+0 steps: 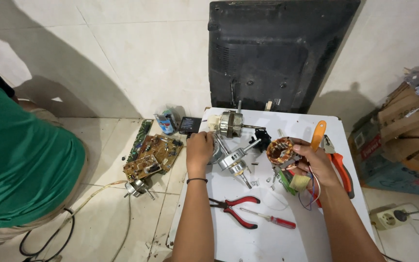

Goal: The person uses a brush to clean dust from a small metal fan housing and then from a copper-wound motor stator. The person rotates the components to reach different areas and places them back on the table after brushing.

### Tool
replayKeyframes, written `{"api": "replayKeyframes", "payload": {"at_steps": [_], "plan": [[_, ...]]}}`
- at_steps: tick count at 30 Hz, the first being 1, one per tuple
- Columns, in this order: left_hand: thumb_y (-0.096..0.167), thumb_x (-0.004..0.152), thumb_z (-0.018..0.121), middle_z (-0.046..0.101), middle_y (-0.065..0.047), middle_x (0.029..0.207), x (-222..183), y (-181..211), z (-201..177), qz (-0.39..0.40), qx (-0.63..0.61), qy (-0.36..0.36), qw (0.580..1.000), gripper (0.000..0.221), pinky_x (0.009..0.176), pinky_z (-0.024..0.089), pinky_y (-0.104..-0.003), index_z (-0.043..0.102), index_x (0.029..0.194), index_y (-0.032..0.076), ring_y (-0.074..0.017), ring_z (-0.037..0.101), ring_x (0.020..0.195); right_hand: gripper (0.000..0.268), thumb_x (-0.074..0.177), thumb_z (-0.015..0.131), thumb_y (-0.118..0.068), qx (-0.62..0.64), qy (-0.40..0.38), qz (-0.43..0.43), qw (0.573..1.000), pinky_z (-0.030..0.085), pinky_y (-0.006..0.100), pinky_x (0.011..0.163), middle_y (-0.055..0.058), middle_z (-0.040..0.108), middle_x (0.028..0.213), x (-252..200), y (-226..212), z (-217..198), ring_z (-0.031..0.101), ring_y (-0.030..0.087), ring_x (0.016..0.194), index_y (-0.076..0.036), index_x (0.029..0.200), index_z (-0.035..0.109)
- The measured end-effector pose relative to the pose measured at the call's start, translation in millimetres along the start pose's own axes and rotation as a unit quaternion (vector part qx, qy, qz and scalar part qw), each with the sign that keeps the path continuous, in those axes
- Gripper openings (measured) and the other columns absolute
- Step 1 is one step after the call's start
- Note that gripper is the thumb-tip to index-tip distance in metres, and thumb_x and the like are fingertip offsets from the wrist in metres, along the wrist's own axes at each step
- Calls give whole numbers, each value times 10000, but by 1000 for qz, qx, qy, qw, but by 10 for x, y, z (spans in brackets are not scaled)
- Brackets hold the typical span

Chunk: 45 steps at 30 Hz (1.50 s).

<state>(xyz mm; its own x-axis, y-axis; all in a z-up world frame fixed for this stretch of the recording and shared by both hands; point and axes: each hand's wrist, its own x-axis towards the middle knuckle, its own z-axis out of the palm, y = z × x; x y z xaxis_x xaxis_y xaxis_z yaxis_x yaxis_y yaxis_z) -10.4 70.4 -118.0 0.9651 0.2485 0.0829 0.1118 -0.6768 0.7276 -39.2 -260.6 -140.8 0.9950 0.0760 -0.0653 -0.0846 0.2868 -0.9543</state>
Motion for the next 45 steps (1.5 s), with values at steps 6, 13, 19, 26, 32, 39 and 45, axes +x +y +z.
{"api": "replayKeyframes", "payload": {"at_steps": [6,13,19,26,32,39,45], "plan": [[152,1039,475,686,-261,991,-171,170,-166,-6,50,30,998,355,678,631,-402,733,1122,-76,-351,714,865,420,919,653,-217,26,-13,-24,999,322,198,354,-12,383,684,-13,-10,10,306,24,392,8,1272,622],[167,1017,553,679,-243,1009,-270,318,-215,-9,68,66,995,297,751,616,-410,739,1121,-40,-352,695,946,352,914,660,-218,32,-20,-30,999,316,200,362,-6,398,653,-20,10,-4,301,30,402,-9,1197,651],[209,1089,512,627,-223,949,-589,860,-371,170,-184,161,955,285,837,535,-474,649,1117,-39,-377,641,948,304,908,691,-255,1,61,-40,997,313,218,355,-30,369,693,-319,-242,434,306,50,435,-29,1093,606],[267,893,718,575,-168,1137,-1103,1292,-19,391,-201,-24,898,471,1003,507,-498,557,1290,72,-380,581,1132,429,885,730,-352,-27,161,-55,985,348,214,357,-25,400,732,-432,-394,635,361,62,477,-55,1162,590],[332,927,710,480,-209,1218,-1165,1370,173,407,-161,2,899,670,879,552,-498,421,1456,38,-382,565,1061,458,896,756,-394,-25,195,-77,977,387,193,346,-18,432,730,-256,-213,398,416,52,468,-73,1184,601],[406,901,707,495,-139,1063,-1118,1206,476,423,-141,70,892,678,977,438,-435,447,1405,34,-342,494,1023,521,896,704,-336,-64,134,-88,985,347,198,320,107,505,627,-345,-284,522,377,82,402,-51,1326,640],[337,1020,565,530,-213,1091,-1172,1145,410,278,-349,4,895,486,1009,413,-490,484,1402,48,-397,511,1062,517,1034,419,-387,66,55,-92,992,320,231,390,156,664,736,-458,-571,580,345,96,367,-106,1442,566]]}}
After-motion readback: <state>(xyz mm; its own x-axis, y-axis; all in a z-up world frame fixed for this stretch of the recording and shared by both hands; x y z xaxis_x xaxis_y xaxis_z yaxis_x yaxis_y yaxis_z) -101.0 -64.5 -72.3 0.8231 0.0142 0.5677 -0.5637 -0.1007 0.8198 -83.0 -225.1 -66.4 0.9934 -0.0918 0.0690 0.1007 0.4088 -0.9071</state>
